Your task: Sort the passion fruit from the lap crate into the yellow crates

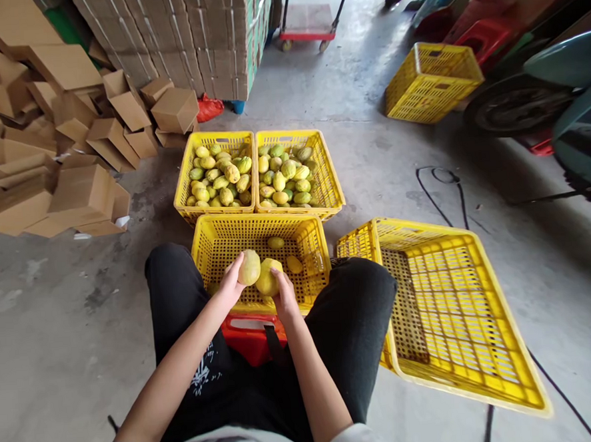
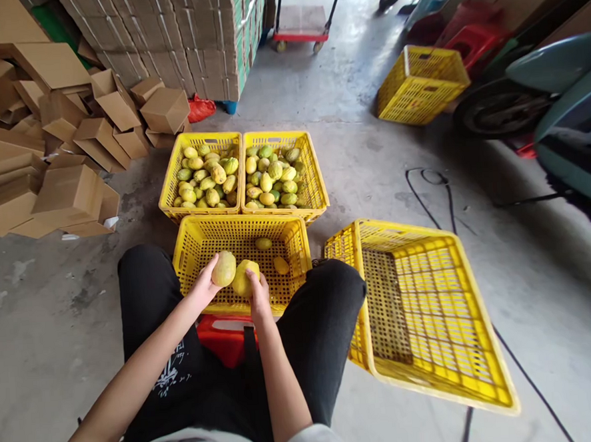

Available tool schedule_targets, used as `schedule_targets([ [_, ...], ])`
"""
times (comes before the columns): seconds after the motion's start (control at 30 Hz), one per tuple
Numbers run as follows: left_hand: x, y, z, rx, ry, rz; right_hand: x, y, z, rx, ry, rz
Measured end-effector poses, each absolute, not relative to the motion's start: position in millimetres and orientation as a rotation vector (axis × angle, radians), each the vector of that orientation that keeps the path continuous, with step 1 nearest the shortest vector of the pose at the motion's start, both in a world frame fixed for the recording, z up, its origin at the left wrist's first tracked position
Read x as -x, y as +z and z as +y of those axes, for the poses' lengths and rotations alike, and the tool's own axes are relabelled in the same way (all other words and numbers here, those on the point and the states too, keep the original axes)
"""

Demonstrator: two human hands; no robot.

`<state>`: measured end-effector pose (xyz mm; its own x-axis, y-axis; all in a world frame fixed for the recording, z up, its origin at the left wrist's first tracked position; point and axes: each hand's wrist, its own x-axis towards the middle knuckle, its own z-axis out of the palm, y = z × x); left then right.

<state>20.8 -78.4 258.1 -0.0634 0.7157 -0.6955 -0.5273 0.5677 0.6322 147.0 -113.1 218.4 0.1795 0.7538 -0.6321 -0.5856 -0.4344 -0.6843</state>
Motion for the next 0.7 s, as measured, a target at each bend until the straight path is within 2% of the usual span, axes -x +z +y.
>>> schedule_targets([
  [0.23,-22,272,-81,-0.226,1.028,1.222,-147,233,-112,1.269,1.533,-0.196],
  [0.7,-24,263,-81,-0.299,0.995,1.412,-149,243,-109,1.235,1.594,-0.095],
])
